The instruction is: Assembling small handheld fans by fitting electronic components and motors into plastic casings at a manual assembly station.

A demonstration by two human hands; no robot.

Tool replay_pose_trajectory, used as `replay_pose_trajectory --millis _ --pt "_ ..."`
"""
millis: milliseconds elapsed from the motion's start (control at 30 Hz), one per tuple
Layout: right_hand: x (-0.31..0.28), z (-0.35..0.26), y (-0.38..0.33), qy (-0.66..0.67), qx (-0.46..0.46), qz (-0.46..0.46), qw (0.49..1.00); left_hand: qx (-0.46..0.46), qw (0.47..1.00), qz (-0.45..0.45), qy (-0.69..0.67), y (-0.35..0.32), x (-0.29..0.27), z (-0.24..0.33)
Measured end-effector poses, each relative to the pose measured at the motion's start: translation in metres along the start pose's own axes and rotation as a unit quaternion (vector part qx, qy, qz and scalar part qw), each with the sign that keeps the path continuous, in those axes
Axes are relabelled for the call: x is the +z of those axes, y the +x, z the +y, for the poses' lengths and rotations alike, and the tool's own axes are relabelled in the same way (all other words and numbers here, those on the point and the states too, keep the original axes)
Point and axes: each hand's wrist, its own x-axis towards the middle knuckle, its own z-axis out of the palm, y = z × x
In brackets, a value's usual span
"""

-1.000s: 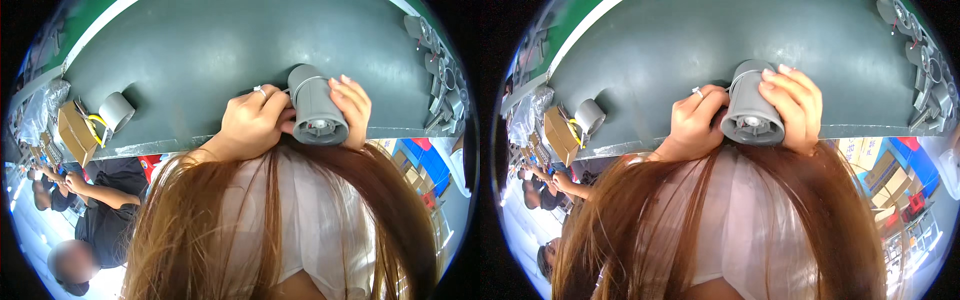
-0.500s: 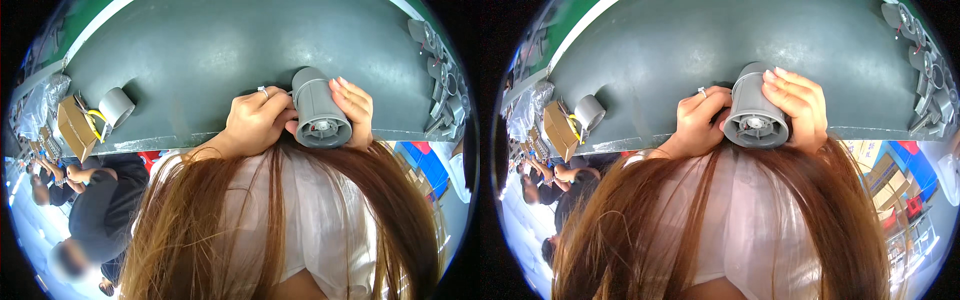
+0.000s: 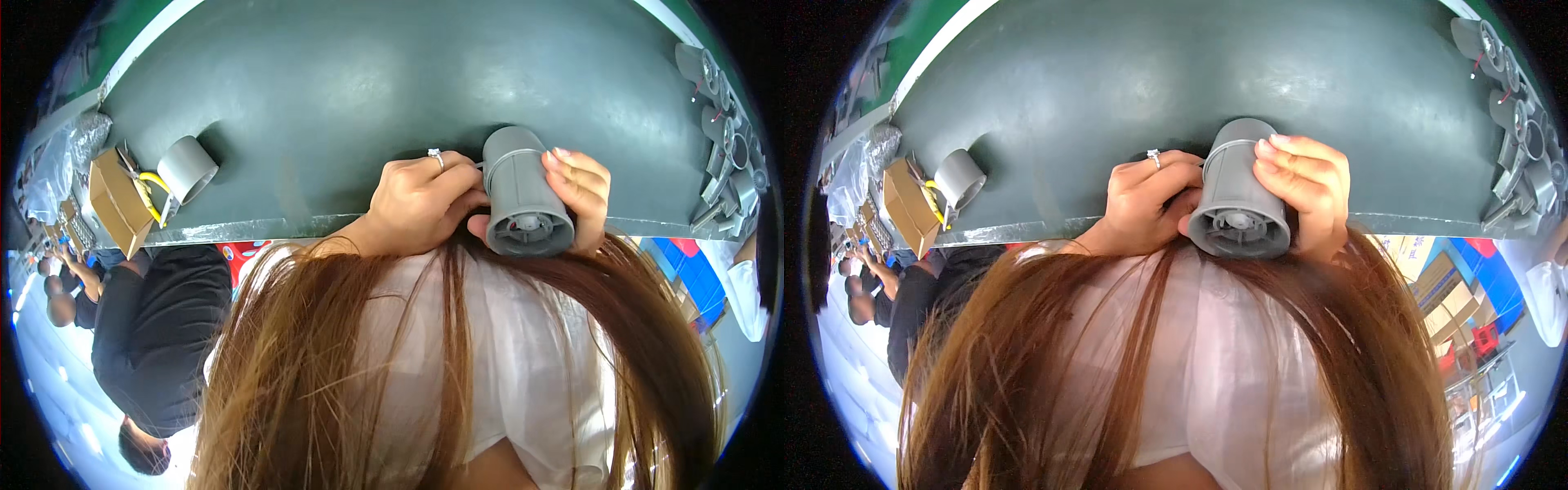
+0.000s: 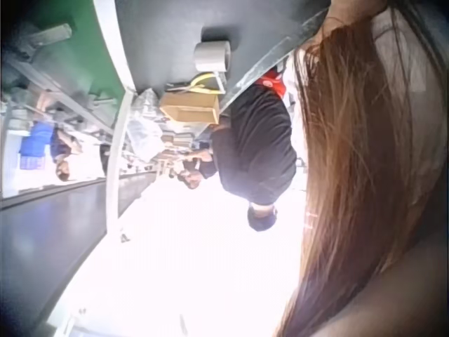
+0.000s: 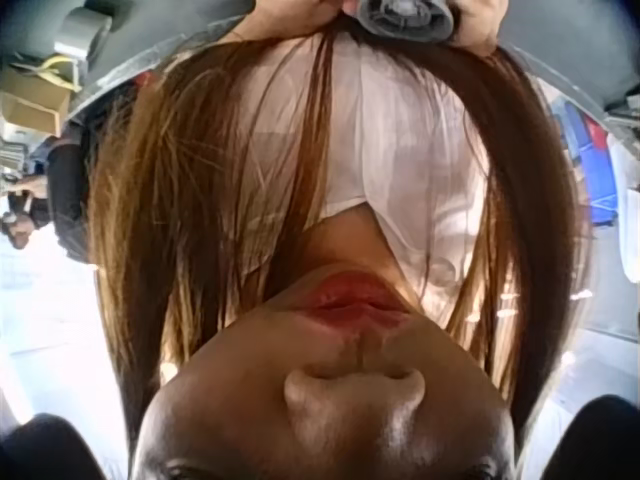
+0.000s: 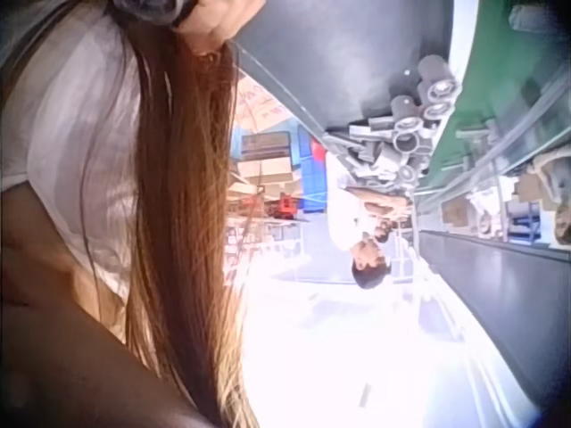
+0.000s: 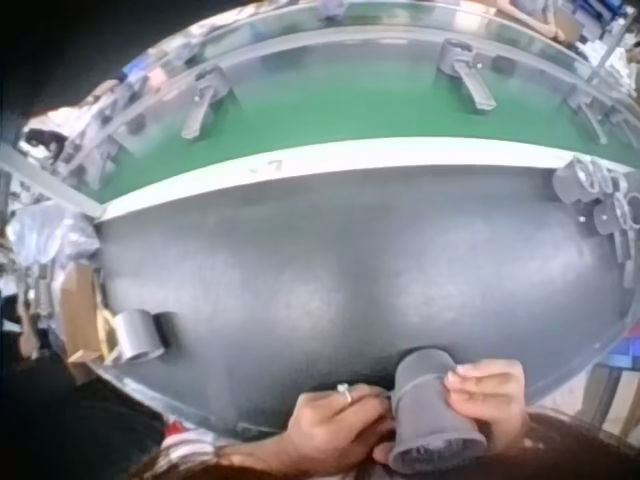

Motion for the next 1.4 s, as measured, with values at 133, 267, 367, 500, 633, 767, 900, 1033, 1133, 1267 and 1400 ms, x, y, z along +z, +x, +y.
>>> replay_pose_trajectory --millis 133,267,367,500,633,767,900,1033,1133,1267,1400 --pt "0.002 0.005 -0.002 0.002 -0.014 0.004 1.000 0.002 1.000 -0.009 -0.017 -0.002 0.001 -0.001" --pt "0.004 0.008 -0.003 0.021 -0.045 0.002 0.999 0.000 1.000 -0.005 -0.013 -0.002 -0.003 0.002" --pt "0.017 0.007 -0.005 0.164 -0.006 0.015 0.986 -0.014 1.000 -0.015 -0.006 -0.004 -0.003 -0.001" --pt "0.004 0.016 -0.023 0.109 0.057 -0.087 0.989 -0.008 1.000 -0.013 -0.012 -0.004 -0.002 -0.001" --pt "0.004 0.027 -0.012 0.108 0.012 -0.109 0.988 -0.005 1.000 -0.009 -0.018 0.001 -0.001 -0.002" --pt "0.020 0.021 0.002 0.176 0.030 -0.029 0.984 -0.009 1.000 0.008 -0.017 0.006 0.000 -0.001" --pt "0.018 0.036 0.030 0.098 0.005 -0.001 0.995 -0.034 0.999 0.006 0.031 0.029 -0.003 0.004" --pt "-0.001 0.039 0.048 0.234 0.156 -0.021 0.959 -0.060 0.990 -0.031 0.124 0.056 -0.008 0.017" --pt "-0.029 0.037 0.066 0.309 0.184 -0.047 0.932 -0.033 0.982 -0.034 0.185 0.071 -0.002 0.027" --pt "-0.030 0.033 0.079 0.139 0.121 -0.097 0.978 -0.009 0.963 -0.025 0.268 0.070 0.006 0.033" --pt "-0.032 0.036 0.072 0.029 0.036 -0.106 0.993 0.032 0.965 -0.016 0.260 0.068 0.011 0.032"
